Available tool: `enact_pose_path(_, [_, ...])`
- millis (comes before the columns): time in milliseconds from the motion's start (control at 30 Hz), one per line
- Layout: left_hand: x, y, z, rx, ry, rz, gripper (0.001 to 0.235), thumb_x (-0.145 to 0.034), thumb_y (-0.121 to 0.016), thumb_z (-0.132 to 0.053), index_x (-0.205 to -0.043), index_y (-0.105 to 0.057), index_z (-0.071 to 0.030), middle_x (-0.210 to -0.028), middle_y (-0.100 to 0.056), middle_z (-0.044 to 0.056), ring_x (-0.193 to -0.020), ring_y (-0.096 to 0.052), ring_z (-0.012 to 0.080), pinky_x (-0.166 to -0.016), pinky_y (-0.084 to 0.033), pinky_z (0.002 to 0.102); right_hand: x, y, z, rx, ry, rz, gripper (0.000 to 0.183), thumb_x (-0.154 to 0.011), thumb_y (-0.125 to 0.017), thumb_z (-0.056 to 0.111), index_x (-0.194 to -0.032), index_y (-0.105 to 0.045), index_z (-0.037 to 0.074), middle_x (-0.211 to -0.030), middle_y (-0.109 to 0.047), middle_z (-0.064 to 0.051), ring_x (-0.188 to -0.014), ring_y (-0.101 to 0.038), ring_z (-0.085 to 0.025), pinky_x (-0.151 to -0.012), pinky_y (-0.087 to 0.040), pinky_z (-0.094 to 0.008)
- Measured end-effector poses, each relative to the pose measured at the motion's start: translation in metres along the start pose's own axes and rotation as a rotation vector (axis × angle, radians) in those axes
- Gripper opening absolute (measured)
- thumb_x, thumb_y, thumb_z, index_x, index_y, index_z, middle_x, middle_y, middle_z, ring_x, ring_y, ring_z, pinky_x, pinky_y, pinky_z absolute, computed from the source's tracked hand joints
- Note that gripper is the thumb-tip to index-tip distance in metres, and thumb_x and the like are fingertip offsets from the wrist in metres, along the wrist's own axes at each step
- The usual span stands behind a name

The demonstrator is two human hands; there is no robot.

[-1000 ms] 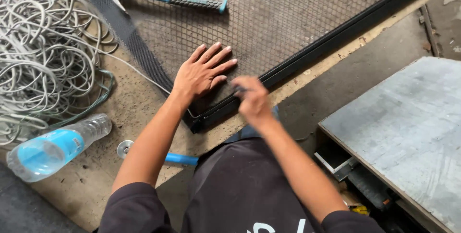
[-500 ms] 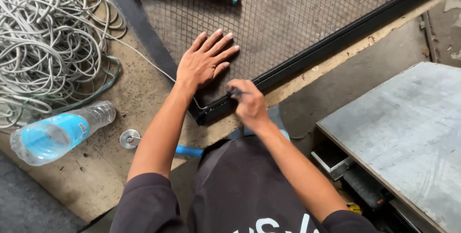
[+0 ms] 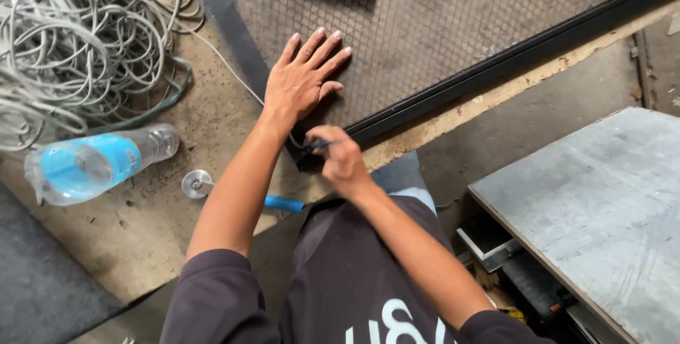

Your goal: Installing a mesh screen into a metal frame by pressing a rubber spline into the channel using a spline roller and a screwdriver.

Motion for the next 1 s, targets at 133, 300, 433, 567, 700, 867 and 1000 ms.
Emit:
enact_pose_path(133, [0.016, 0.004, 0.002, -0.054, 0.034, 0.054, 0.068, -0.105, -0.027, -0.062, -0.166, -0.017, -0.032, -0.173, -0.011, -0.003, -0.159, -0.01, 0.0236, -0.128, -0.009, 0.05, -0.013, 0.027, 0.0, -0.124, -0.041, 0.009, 0.061, -0.069, -0.029, -0.016, -0.116, -0.063, 0.003, -0.108, -0.066, -0.011, -0.097, -0.066, -0.021, -0.083, -0.061, -0.028])
enact_pose_path(300, [0.069, 0.004, -0.027, 0.065, -0.032, 0.107, 0.056, -0.107, -0.022, -0.057, -0.16, -0.033, -0.041, -0.17, -0.031, -0.004, -0.157, -0.023, 0.0232, -0.128, -0.014, 0.05, -0.012, 0.041, -0.008, -0.087, -0.021, -0.088, 0.011, -0.1, -0.06, 0.001, -0.108, -0.06, 0.009, -0.099, -0.076, -0.012, -0.087, -0.074, -0.027, -0.084, -0.061, -0.041])
enact_pose_path(433, [0.072, -0.001, -0.025, 0.119, 0.024, 0.112, 0.051, -0.107, -0.03, -0.053, -0.158, -0.032, -0.049, -0.171, -0.027, -0.009, -0.159, -0.018, 0.0217, -0.129, -0.009, 0.052, -0.023, 0.061, -0.002, 0.043, 0.024, -0.107, 0.004, -0.101, -0.061, 0.009, -0.104, -0.06, 0.012, -0.103, -0.076, -0.007, -0.094, -0.074, -0.029, -0.085, -0.059, -0.038])
enact_pose_path(567, [0.089, -0.003, -0.025, 0.104, 0.137, -0.202, 0.036, -0.101, -0.058, -0.047, -0.136, -0.058, -0.045, -0.155, -0.051, -0.008, -0.149, -0.038, 0.0179, -0.126, -0.019, 0.052, -0.033, 0.061, 0.01, 0.095, 0.043, -0.061, 0.004, -0.103, -0.058, 0.008, -0.107, -0.057, 0.01, -0.104, -0.074, -0.012, -0.094, -0.071, -0.039, -0.085, -0.057, -0.048])
enact_pose_path(700, [0.113, 0.002, -0.022, 0.228, 0.176, -0.403, 0.015, -0.098, -0.07, -0.037, -0.112, -0.075, -0.035, -0.136, -0.069, -0.012, -0.136, -0.055, 0.0072, -0.124, -0.03, 0.041, -0.031, 0.063, 0.024, 0.083, -0.186, 0.09, 0.027, -0.101, -0.048, 0.0, -0.127, -0.042, 0.008, -0.098, -0.07, -0.017, -0.088, -0.067, -0.041, -0.084, -0.052, -0.054])
enact_pose_path(867, [0.126, -0.006, -0.024, 0.239, 0.143, -0.371, 0.006, -0.092, -0.072, -0.03, -0.097, -0.072, -0.032, -0.133, -0.069, -0.013, -0.133, -0.057, 0.0053, -0.122, -0.035, 0.037, -0.009, 0.084, 0.075, 0.582, -0.192, 0.423, 0.05, -0.102, -0.048, 0.014, -0.151, -0.037, 0.014, -0.114, -0.069, -0.02, -0.106, -0.069, -0.041, -0.087, -0.056, -0.056])
enact_pose_path(1000, [0.135, 0.01, -0.027, 0.33, 0.099, -0.249, 0.022, -0.084, -0.074, -0.035, -0.099, -0.064, -0.021, -0.148, -0.061, -0.006, -0.143, -0.049, 0.0091, -0.125, -0.028, 0.042, 0.007, 0.102, 0.043, 0.847, -0.16, 0.512, 0.046, -0.094, -0.066, 0.026, -0.137, -0.05, 0.02, -0.107, -0.074, -0.008, -0.094, -0.074, -0.033, -0.08, -0.059, -0.048])
Point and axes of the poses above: each hand's wrist, its own x-axis away from the middle knuckle, its own y-axis out of the back of the hand, z = x × y, the point moved 6 cm from there along -x, towards the middle knuckle
